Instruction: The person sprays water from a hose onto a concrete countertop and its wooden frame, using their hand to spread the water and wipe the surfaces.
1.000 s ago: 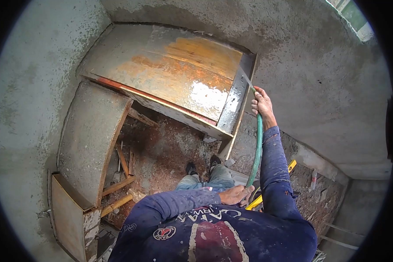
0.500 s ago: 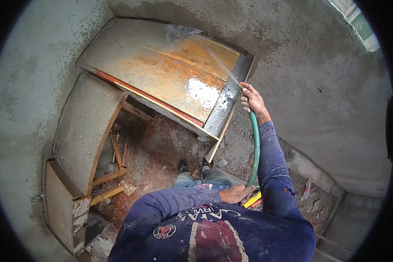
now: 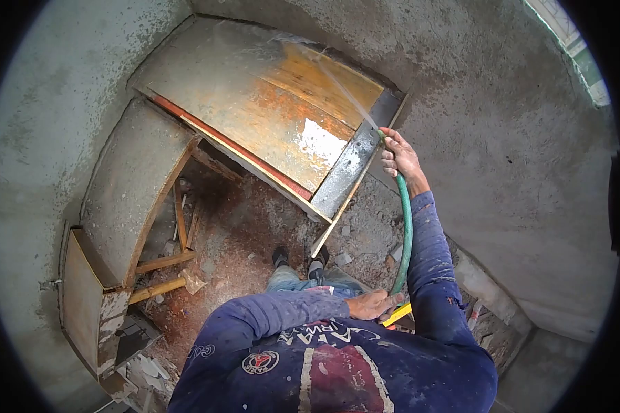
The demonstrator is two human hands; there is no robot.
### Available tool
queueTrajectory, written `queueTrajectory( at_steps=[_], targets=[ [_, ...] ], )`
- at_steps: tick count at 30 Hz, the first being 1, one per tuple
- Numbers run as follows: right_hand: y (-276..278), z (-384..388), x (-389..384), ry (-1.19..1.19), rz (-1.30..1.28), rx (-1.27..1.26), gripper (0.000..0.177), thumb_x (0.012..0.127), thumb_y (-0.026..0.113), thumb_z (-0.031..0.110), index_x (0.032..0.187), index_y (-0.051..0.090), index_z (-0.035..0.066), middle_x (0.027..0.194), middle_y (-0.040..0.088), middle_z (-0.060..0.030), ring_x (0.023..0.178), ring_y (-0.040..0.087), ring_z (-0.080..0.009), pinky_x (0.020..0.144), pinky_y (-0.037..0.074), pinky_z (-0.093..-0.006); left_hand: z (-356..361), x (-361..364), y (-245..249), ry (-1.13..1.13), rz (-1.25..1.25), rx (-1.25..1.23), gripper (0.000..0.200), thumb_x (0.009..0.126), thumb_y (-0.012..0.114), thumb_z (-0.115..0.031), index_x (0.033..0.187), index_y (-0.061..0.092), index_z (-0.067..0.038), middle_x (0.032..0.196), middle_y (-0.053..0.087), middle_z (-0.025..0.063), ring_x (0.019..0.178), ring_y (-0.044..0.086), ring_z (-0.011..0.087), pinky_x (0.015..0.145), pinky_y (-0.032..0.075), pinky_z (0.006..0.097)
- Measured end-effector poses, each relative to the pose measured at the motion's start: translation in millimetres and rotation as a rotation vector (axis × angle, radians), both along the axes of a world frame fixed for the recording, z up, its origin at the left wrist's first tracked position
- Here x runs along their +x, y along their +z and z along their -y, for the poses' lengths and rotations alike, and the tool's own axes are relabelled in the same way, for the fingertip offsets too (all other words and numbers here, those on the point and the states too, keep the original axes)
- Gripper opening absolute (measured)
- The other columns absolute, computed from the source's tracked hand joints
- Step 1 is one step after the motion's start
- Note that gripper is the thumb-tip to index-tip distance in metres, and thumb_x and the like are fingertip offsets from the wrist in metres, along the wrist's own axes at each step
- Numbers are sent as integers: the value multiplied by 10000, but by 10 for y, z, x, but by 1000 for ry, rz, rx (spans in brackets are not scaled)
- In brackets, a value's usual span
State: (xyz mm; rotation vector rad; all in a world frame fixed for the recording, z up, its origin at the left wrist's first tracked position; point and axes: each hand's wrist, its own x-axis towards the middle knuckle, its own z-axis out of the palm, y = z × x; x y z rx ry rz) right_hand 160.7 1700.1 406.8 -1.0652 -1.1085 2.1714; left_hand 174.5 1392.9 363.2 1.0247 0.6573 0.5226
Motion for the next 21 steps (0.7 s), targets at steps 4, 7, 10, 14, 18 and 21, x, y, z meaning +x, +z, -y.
queueTrajectory(
  at_steps=[4, 7, 10, 14, 18, 21],
  targets=[
    [-35, -43, -55, 36, -4, -8, 281, 1041, 390, 182, 1307, 427, 102, 606, 354, 51, 410, 310, -36, 313, 299, -190, -64, 22, 59, -2, 28, -14, 780, 926, 201, -740, 751, 536, -58, 604, 537, 19, 606, 514, 130, 607, 418, 285],
    [9, -38, -25, 55, -11, -29, 275, 1039, 391, 176, 1302, 424, 100, 608, 368, 45, 408, 321, -39, 309, 299, -190, -107, 21, 116, -6, 7, -8, 771, 929, 213, -735, 749, 533, -56, 606, 540, 18, 613, 519, 130, 612, 422, 286],
    [0, -71, 27, 28, -16, -17, 265, 1040, 389, 180, 1290, 438, 103, 609, 369, 44, 415, 323, -37, 311, 313, -188, -138, 41, 126, -5, 20, -8, 772, 932, 214, -731, 746, 535, -54, 608, 543, 18, 612, 521, 132, 620, 428, 285],
    [-74, -130, 115, 3, -19, -30, 279, 1045, 369, 184, 1304, 440, 106, 616, 367, 46, 418, 324, -36, 312, 318, -185, -163, 79, 115, 3, -2, -1, 786, 933, 205, -731, 730, 543, -51, 603, 547, 19, 611, 524, 134, 625, 432, 283],
    [-82, -135, 92, 49, -27, -34, 273, 1043, 392, 200, 1303, 451, 142, 614, 343, 50, 420, 301, -38, 317, 296, -183, -185, 106, 76, -8, -29, 7, 823, 929, 193, -738, 670, 557, -47, 595, 551, 21, 606, 526, 136, 627, 435, 286],
    [-61, -133, 77, 26, -4, -45, 272, 1043, 384, 189, 1302, 451, 143, 616, 340, 47, 417, 297, -37, 317, 292, -182, -189, 117, 75, 7, -40, 5, 844, 922, 187, -749, 630, 559, -49, 589, 549, 20, 592, 523, 139, 625, 436, 290]
  ],
)
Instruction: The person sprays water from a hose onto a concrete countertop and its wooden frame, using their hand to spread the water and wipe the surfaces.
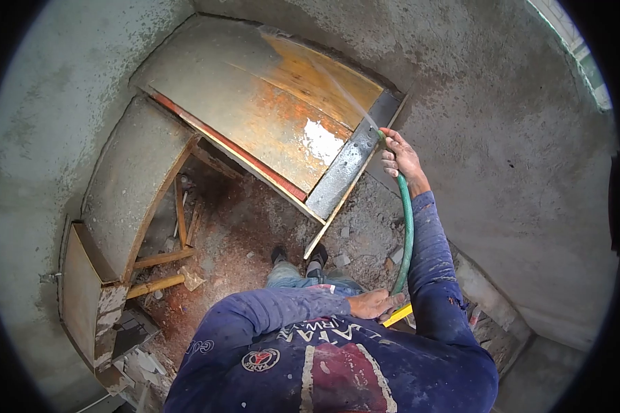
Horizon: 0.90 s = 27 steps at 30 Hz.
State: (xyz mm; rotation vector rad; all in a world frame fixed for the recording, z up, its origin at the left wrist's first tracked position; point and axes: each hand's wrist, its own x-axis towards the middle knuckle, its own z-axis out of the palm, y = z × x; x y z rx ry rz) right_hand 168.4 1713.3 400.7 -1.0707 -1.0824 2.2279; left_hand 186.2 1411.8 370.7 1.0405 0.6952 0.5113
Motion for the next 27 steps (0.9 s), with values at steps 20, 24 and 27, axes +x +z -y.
queueTrajectory(
  at_steps=[20, 24, 27],
  targets=[
    [-34, 240, -421, 283, 38, -13, 295, 1040, 370, 166, 1327, 418, 116, 617, 362, 54, 400, 316, -21, 308, 287, -178, -23, -78, 144, 21, 0, 68, 879, 919, 170, -754, 587, 609, -68, 504, 481, 29, 496, 467, 148, 546, 402, 310],
    [-40, 345, -574, 367, 70, 26, 305, 1046, 364, 182, 1339, 419, 118, 624, 341, 65, 404, 306, -18, 317, 281, -176, 19, -36, 7, -6, -46, 78, 876, 933, 169, -734, 583, 614, -66, 498, 473, 39, 488, 453, 160, 538, 391, 325],
    [46, 425, -686, 437, 106, 44, 303, 1053, 334, 182, 1336, 425, 122, 602, 320, 71, 410, 293, -22, 337, 278, -182, 23, -76, 39, 22, -29, 100, 872, 943, 172, -720, 585, 617, -62, 498, 472, 49, 491, 456, 168, 541, 392, 334]
  ],
)
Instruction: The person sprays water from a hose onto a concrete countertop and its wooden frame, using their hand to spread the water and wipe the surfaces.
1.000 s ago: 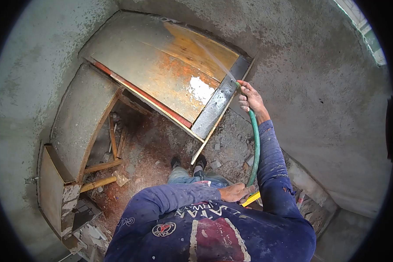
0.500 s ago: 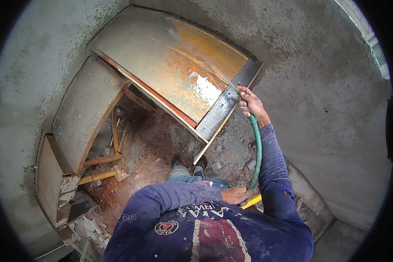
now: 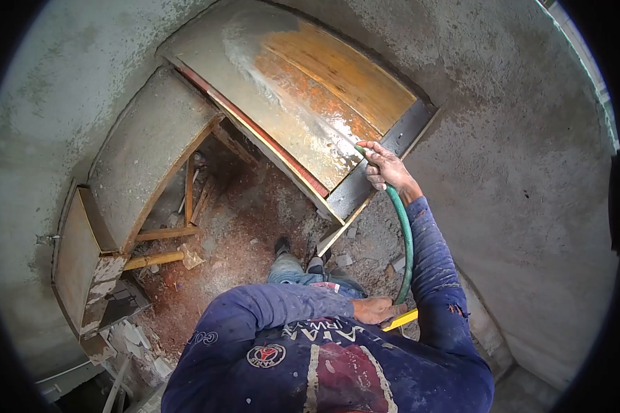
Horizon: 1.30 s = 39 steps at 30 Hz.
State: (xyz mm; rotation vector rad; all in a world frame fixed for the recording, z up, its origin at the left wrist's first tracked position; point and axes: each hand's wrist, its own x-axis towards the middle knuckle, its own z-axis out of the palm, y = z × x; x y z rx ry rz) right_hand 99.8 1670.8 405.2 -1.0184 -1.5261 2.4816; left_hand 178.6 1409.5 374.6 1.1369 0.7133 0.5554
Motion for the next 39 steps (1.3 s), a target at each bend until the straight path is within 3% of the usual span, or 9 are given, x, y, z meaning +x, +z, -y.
queueTrajectory(
  at_steps=[8, 11, 17, 19, 20, 23, 25, 30, 39],
  targets=[
    [-112, 254, -225, 132, -8, 0, 291, 1037, 359, 159, 1305, 462, 106, 647, 383, 43, 430, 329, -40, 365, 317, -201, 68, -56, 15, 5, 12, -19, 879, 934, 164, -732, 619, 631, -57, 527, 488, 63, 536, 490, 177, 565, 415, 328],
    [-49, 247, -111, 137, 70, 67, 299, 1036, 362, 159, 1315, 456, 106, 649, 376, 48, 430, 334, -42, 367, 327, -206, 81, -88, 35, -129, -54, -95, 830, 931, 200, -731, 693, 625, -59, 572, 498, 58, 564, 490, 178, 574, 423, 323],
    [107, 142, 225, -99, 205, 208, 303, 1034, 375, 170, 1304, 487, 89, 573, 369, 71, 423, 371, -50, 370, 346, -231, 83, -131, 82, -257, 7, -59, 702, 947, 279, -690, 787, 572, -73, 669, 502, 29, 642, 488, 154, 575, 411, 329],
    [93, 235, 190, 107, 218, 262, 308, 1038, 388, 187, 1315, 481, 89, 573, 358, 74, 420, 356, -57, 371, 347, -240, 71, -165, 128, -298, 37, 1, 705, 944, 261, -695, 787, 569, -80, 671, 501, 17, 649, 485, 150, 573, 401, 323],
    [98, 304, 129, 113, 185, 159, 311, 1041, 397, 203, 1321, 476, 94, 573, 346, 76, 420, 344, -60, 371, 345, -244, 110, -92, 21, -301, 36, 4, 705, 944, 261, -695, 787, 569, -80, 671, 501, 17, 649, 485, 150, 573, 401, 323],
    [119, 351, -36, 22, 86, 127, 295, 1030, 433, 191, 1311, 480, 114, 555, 328, 81, 416, 335, -53, 360, 324, -240, 176, 6, -181, -240, 119, -22, 707, 946, 240, -694, 782, 562, -86, 664, 494, 15, 647, 477, 153, 579, 401, 318],
    [66, 221, -45, -77, -71, 72, 281, 1014, 476, 171, 1289, 486, 115, 541, 325, 80, 401, 322, -49, 351, 315, -239, 199, -72, -162, -98, 106, -8, 882, 848, 219, -827, 650, 596, -54, 575, 505, 35, 546, 493, 160, 495, 409, 347],
    [-81, -79, -13, -369, -70, 163, 299, 991, 492, 110, 1286, 445, 96, 527, 308, 77, 377, 295, -51, 323, 295, -232, 124, -279, -118, -124, 24, -60, 830, 899, 150, -769, 685, 556, -78, 650, 532, 9, 627, 492, 156, 586, 410, 311],
    [-98, -115, -239, -318, -78, 200, 308, 987, 477, 111, 1291, 428, 103, 528, 315, 78, 372, 292, -48, 318, 298, -244, 120, -443, -54, -41, 8, -72, 862, 908, 157, -760, 671, 592, -55, 622, 572, 22, 591, 520, 145, 580, 423, 297]
  ],
)
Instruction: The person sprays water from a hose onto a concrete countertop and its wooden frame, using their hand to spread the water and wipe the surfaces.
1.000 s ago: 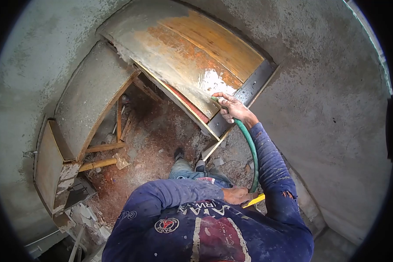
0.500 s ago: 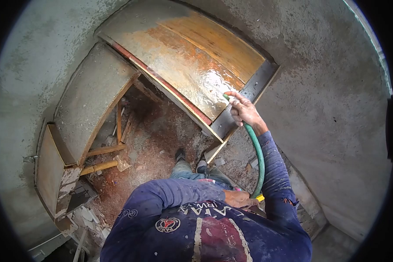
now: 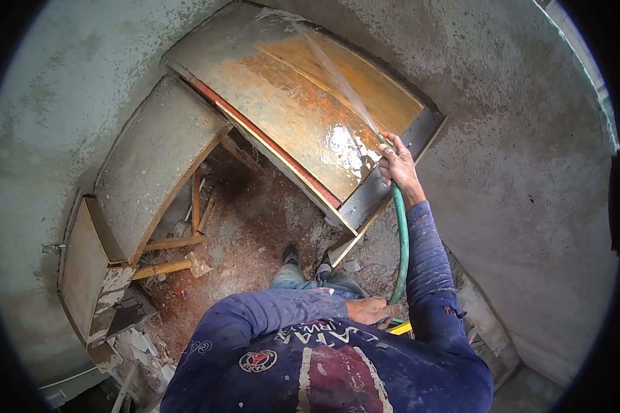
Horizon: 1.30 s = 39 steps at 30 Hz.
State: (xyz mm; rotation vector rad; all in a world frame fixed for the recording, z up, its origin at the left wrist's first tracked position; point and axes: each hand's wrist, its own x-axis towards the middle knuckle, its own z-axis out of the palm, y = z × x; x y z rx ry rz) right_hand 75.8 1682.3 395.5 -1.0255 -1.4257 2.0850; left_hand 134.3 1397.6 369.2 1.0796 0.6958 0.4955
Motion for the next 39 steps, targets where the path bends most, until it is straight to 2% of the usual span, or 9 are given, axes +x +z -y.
queueTrajectory(
  at_steps=[2, 12, 18, 23, 31, 33, 34, 36, 39],
  targets=[
    [-17, 18, -28, -21, -80, -21, 308, 986, 476, 108, 1290, 428, 100, 534, 329, 75, 373, 296, -50, 318, 298, -245, -8, -39, 65, 19, -12, -7, 864, 906, 152, -761, 671, 591, -55, 623, 572, 22, 590, 522, 149, 583, 427, 298],
    [11, 16, 47, -70, -67, -48, 308, 993, 461, 96, 1298, 423, 81, 537, 333, 69, 369, 311, -47, 310, 300, -231, -24, -60, 105, 1, -49, -8, 863, 917, 131, -749, 661, 585, -61, 641, 583, 17, 634, 539, 157, 640, 444, 296],
    [-49, 24, -52, -8, 3, 43, 308, 994, 460, 103, 1298, 417, 90, 536, 325, 70, 369, 304, -48, 311, 298, -231, -41, -43, 82, 10, -12, 36, 874, 915, 128, -751, 654, 588, -55, 654, 604, 33, 637, 553, 167, 657, 456, 306],
    [-129, -15, -63, 32, -72, -25, 317, 996, 456, 107, 1310, 417, 100, 590, 392, 45, 380, 317, -56, 324, 315, -239, -57, -68, 145, 55, -18, 22, 877, 917, 135, -748, 647, 589, -49, 652, 605, 38, 638, 561, 172, 666, 466, 307],
    [-174, 18, -99, 46, -79, -52, 336, 998, 451, 108, 1330, 403, 110, 616, 404, 33, 388, 325, -57, 325, 314, -234, -68, -67, 168, 75, 14, 17, 872, 926, 149, -739, 620, 588, -50, 641, 601, 38, 642, 566, 170, 664, 467, 301],
    [-141, 34, -102, 54, -108, -88, 293, 1009, 441, 107, 1299, 402, 108, 579, 309, 70, 395, 288, -37, 313, 272, -214, -88, -94, 233, 62, -28, 27, 872, 930, 147, -732, 622, 591, -48, 632, 596, 37, 640, 566, 170, 660, 465, 297],
    [-142, 29, -115, 59, -108, -87, 293, 1009, 441, 107, 1299, 402, 108, 579, 309, 70, 395, 288, -37, 313, 272, -214, -94, -76, 209, 66, -29, 29, 872, 930, 147, -732, 622, 591, -48, 632, 596, 37, 640, 566, 170, 660, 465, 297],
    [-162, 46, -139, 78, -89, -81, 317, 1000, 446, 105, 1314, 411, 111, 620, 393, 34, 387, 318, -58, 320, 310, -235, -73, -35, 142, 74, -1, 12, 875, 925, 152, -740, 623, 590, -46, 628, 594, 40, 635, 564, 169, 657, 462, 295],
    [-138, 83, -184, 96, -50, -64, 312, 999, 446, 99, 1310, 416, 111, 607, 378, 38, 384, 316, -59, 315, 301, -235, -82, -55, 169, 87, 1, 29, 877, 920, 154, -746, 623, 591, -47, 631, 596, 41, 632, 562, 168, 655, 460, 295]
  ],
)
